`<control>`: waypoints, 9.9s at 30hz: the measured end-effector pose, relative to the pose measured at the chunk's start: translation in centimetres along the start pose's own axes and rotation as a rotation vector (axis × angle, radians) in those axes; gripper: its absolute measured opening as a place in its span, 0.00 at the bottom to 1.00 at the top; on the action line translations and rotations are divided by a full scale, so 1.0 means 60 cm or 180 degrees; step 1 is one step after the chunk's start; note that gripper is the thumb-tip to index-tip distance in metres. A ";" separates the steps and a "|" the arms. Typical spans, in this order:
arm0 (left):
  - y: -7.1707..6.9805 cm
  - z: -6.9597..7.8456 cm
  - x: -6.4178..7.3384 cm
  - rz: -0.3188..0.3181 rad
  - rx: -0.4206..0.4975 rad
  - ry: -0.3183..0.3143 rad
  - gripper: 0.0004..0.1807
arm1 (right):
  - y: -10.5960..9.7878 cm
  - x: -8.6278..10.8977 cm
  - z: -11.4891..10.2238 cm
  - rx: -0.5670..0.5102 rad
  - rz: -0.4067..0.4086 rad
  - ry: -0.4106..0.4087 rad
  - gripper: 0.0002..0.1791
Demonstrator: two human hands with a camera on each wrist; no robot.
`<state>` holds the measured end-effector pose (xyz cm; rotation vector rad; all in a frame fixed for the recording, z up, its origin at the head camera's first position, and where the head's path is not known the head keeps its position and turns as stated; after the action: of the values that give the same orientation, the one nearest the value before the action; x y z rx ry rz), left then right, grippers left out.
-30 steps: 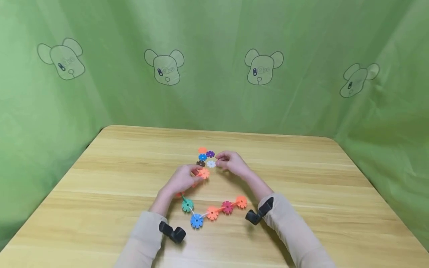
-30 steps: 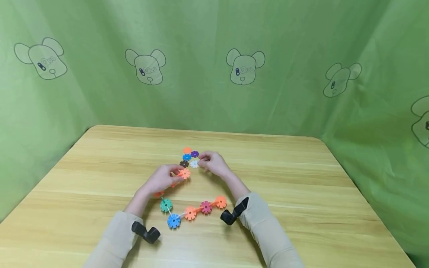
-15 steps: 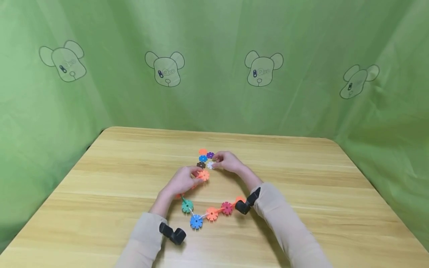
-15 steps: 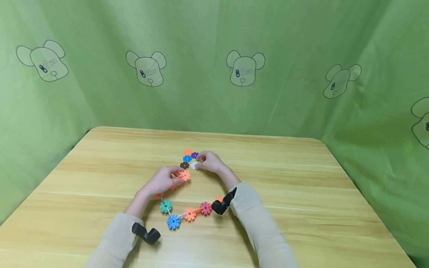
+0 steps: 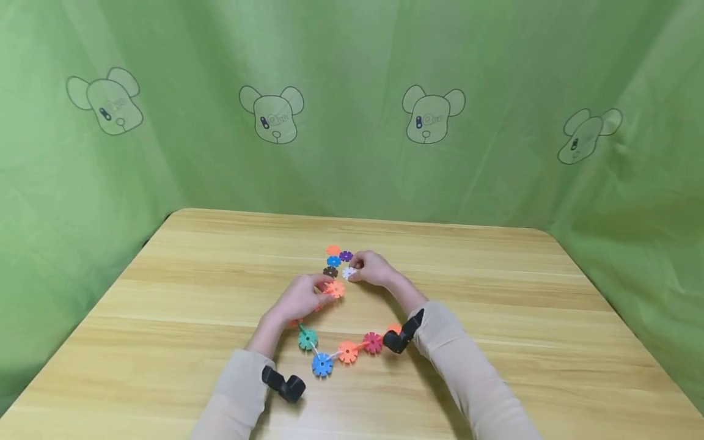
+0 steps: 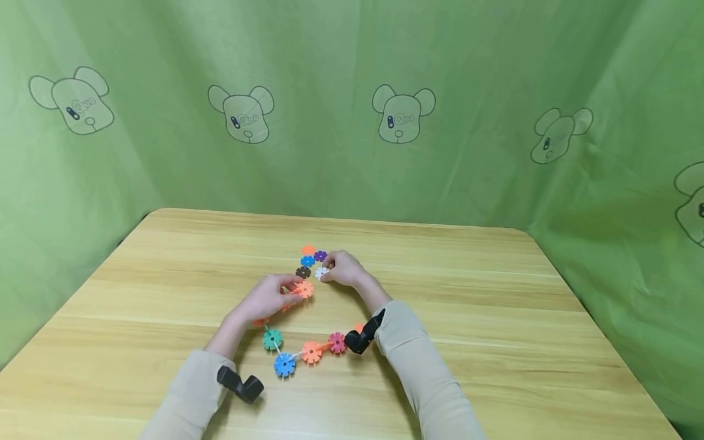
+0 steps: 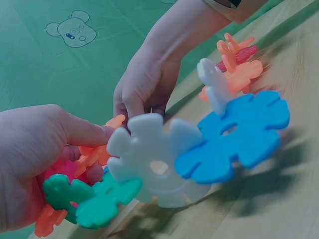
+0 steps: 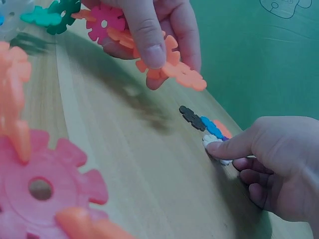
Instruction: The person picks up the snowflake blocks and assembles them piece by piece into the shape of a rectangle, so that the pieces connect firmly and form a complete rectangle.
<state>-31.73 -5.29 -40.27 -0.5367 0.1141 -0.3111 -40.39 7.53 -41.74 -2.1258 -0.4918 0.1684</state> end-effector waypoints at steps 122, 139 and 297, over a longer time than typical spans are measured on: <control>0.019 0.015 -0.001 -0.0046 -0.0117 0.0110 0.24 | 0.022 0.095 -0.022 -0.1883 0.0025 -0.0290 0.08; 0.006 -0.001 -0.003 0.0062 -0.0040 -0.0040 0.24 | -0.046 0.074 -0.012 -0.1382 0.0256 -0.0083 0.19; 0.015 0.015 0.000 -0.0083 -0.0092 -0.0030 0.27 | 0.022 0.093 -0.020 -0.1667 0.0014 0.0008 0.18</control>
<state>-31.34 -4.13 -39.98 -0.5687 0.1027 -0.3328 -34.56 8.19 -41.77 -2.6360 -0.5757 0.0394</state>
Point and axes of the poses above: each hand's wrist, its own x-axis away from the middle knuckle, its own y-axis out of the palm, z = x × y, the point moved 9 cm from there along -x, towards the middle knuckle, and after that the axes turned 7 degrees about x, right-handed, at the moved point
